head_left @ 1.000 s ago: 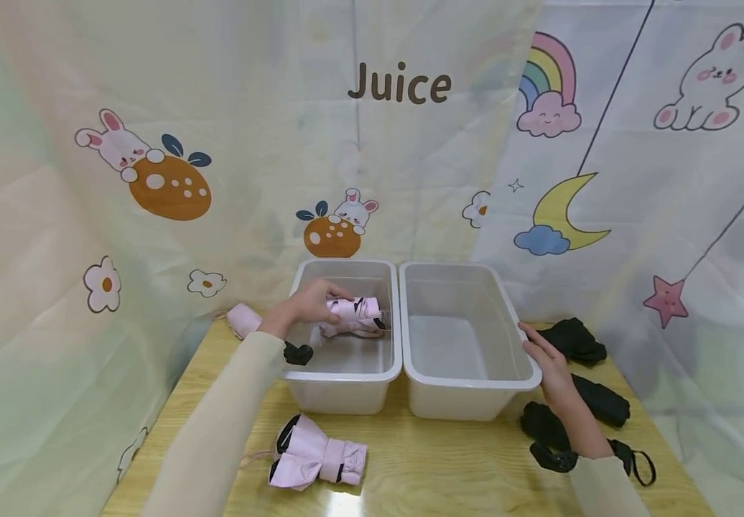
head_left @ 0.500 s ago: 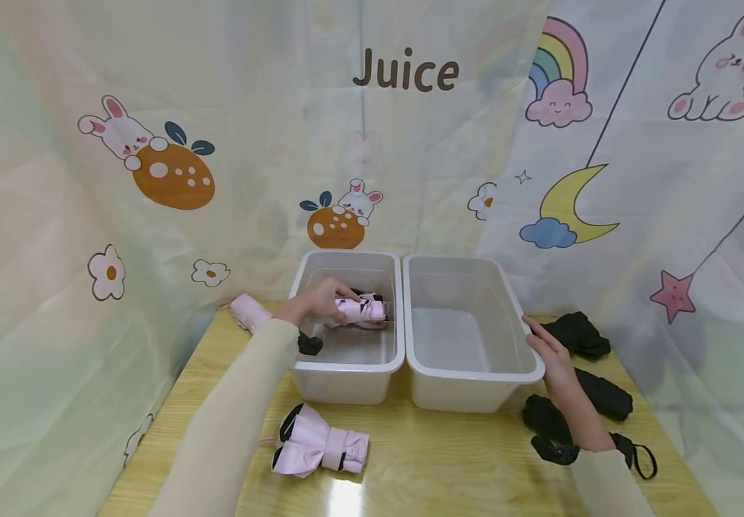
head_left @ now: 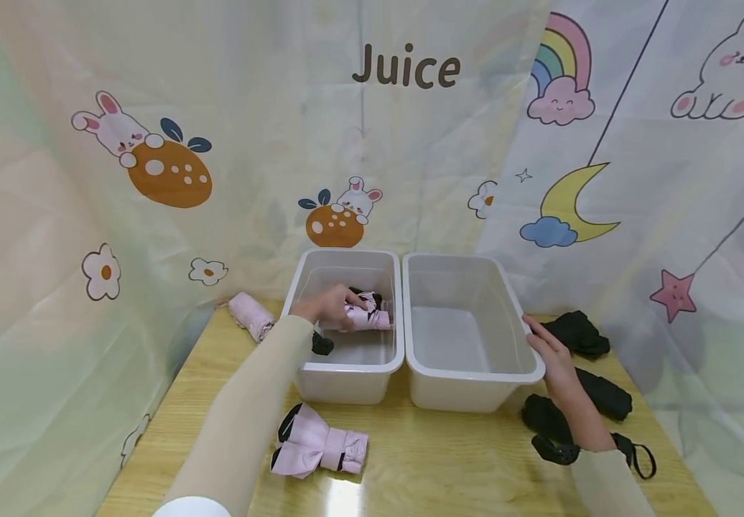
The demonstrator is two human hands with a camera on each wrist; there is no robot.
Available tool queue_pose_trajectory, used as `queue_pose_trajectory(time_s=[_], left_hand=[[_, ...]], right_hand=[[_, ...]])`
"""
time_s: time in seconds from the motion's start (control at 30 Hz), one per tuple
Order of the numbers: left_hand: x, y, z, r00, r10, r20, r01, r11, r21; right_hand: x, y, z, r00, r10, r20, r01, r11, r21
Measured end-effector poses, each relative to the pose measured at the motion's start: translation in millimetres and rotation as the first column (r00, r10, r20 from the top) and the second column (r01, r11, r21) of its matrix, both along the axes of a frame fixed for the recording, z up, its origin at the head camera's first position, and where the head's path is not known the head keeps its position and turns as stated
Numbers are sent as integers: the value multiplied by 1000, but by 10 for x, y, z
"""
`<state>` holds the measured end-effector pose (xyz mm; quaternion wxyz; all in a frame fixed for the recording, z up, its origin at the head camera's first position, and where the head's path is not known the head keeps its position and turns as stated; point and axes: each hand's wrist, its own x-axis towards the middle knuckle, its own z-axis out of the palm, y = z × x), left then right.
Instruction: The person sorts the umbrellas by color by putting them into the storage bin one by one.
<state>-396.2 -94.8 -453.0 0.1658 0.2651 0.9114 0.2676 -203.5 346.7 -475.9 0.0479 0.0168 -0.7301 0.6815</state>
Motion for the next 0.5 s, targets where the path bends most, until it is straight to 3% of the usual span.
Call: queue_pose_trajectory(time_s=[0.5], left_hand=[[-57,19,-114,1000,-18,22,18,1000,14]], right_hand=[[-16,-1,4,1000,21,-10,-21,999,-38]])
